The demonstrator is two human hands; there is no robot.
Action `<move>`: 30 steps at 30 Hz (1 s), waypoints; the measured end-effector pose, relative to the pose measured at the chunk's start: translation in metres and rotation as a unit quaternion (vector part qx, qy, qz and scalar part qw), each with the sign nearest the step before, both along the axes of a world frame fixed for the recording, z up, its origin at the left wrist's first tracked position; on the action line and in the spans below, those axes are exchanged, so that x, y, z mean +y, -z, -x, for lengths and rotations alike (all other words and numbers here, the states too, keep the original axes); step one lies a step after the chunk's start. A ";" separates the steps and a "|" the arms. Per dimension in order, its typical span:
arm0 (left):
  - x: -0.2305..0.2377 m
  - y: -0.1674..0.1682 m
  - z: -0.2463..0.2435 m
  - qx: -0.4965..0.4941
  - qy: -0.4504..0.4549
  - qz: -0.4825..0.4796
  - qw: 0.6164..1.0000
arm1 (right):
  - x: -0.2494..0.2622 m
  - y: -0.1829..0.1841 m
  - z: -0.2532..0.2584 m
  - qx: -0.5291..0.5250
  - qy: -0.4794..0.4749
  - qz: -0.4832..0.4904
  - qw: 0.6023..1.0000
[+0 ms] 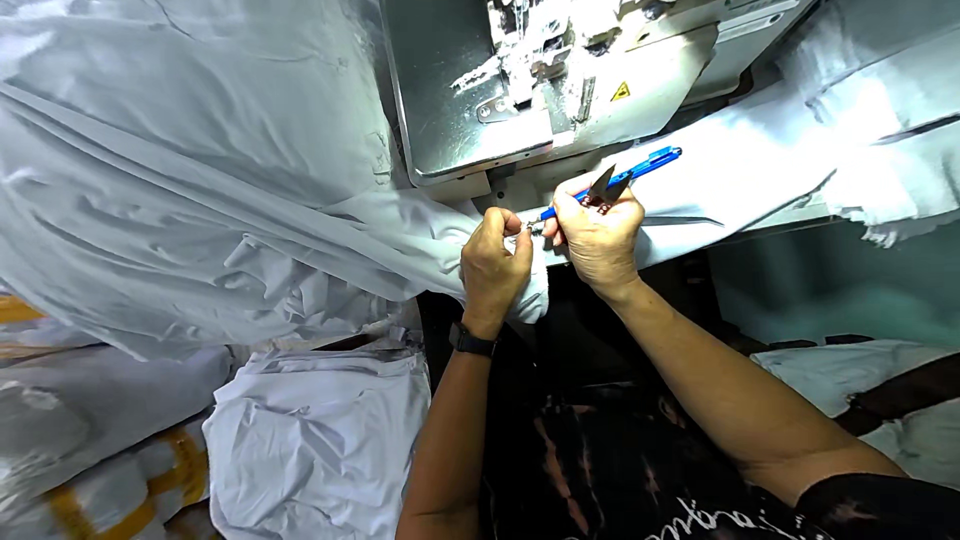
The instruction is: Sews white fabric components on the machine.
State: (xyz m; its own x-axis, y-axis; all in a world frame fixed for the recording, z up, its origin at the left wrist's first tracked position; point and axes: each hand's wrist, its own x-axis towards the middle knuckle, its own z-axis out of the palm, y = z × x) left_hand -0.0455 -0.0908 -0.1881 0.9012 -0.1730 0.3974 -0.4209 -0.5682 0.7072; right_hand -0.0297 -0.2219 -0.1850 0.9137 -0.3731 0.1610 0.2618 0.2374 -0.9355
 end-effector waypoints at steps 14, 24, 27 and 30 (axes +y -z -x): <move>0.012 -0.006 -0.004 0.014 0.070 -0.012 0.997 | -0.004 -0.003 -0.001 0.015 -0.003 -0.008 1.000; 0.040 -0.054 -0.033 0.073 0.296 -0.161 0.939 | -0.113 -0.073 0.014 0.172 -0.120 0.671 0.711; 0.045 -0.086 -0.056 0.041 0.314 -0.166 0.934 | -0.138 -0.062 0.001 0.245 -0.134 0.683 0.674; 0.052 -0.132 -0.066 -0.013 0.259 -0.177 0.949 | -0.134 -0.059 0.008 0.173 -0.083 0.642 0.742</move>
State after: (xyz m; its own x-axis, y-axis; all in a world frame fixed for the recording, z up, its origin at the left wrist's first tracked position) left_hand 0.0200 -0.0385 -0.0557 0.6492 -0.7170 0.2539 -0.7238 -0.4796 0.4962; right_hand -0.0376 -0.3559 -0.1259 0.9994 0.0079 0.0322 0.0208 -0.9064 -0.4220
